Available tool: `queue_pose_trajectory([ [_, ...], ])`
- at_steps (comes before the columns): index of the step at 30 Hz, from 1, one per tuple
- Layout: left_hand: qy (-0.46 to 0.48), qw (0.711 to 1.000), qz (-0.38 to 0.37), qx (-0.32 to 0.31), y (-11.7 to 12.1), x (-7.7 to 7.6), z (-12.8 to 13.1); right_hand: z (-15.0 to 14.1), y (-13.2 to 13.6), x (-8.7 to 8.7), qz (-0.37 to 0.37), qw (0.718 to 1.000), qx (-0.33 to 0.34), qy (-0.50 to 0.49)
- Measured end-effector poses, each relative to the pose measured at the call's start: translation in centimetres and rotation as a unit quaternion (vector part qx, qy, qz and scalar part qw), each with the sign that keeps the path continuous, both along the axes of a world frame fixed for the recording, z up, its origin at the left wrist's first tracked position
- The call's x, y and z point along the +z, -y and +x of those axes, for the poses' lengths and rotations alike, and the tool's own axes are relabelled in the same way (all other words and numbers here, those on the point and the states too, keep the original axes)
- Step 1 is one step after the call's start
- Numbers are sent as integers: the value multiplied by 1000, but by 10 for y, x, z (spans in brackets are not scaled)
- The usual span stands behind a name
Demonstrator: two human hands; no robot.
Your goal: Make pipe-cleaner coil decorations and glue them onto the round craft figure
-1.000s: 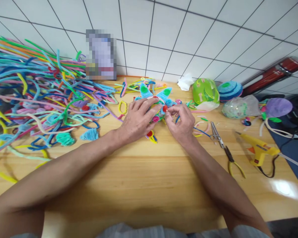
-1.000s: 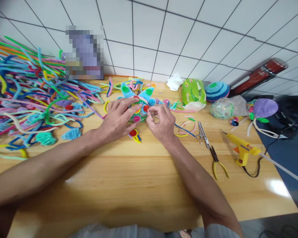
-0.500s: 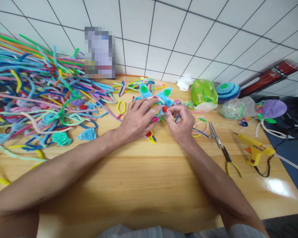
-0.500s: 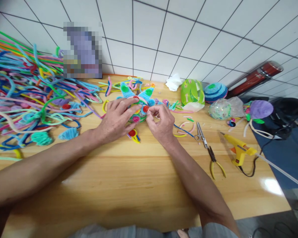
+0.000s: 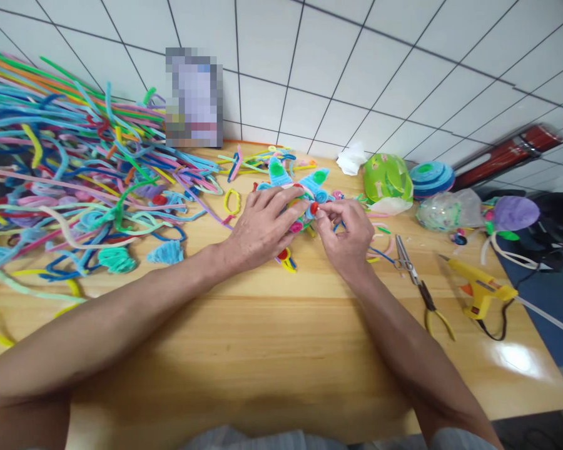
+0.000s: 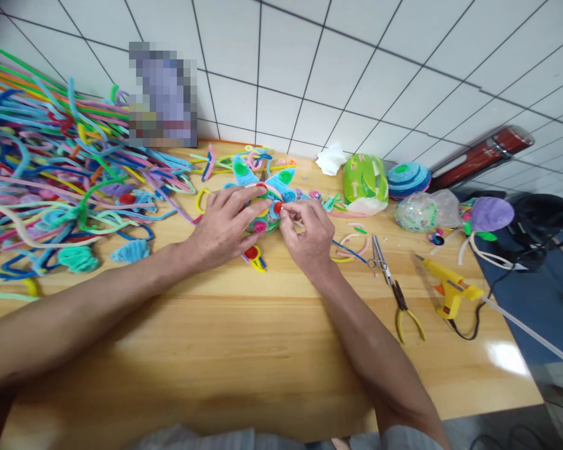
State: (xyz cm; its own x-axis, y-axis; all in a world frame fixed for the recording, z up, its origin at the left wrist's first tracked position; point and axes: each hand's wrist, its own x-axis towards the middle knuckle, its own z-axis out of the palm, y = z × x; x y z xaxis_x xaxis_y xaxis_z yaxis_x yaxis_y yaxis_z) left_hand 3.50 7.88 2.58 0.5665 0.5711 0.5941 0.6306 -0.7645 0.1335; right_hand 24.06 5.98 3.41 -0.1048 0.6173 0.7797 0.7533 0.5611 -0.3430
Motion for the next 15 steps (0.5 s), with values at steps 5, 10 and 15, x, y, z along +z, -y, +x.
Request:
queue_pose_trajectory([
  [5,0,1000,2,-2,0,0,0,5,-1,-6,12,999,-20,44],
  [10,7,1000,-20,-5,0,-1,0,3,1,-2,-13,1000,-15,16],
  [15,3,1000,-26,-4,0,0,0,0,0,3,-54,998,-16,-42],
])
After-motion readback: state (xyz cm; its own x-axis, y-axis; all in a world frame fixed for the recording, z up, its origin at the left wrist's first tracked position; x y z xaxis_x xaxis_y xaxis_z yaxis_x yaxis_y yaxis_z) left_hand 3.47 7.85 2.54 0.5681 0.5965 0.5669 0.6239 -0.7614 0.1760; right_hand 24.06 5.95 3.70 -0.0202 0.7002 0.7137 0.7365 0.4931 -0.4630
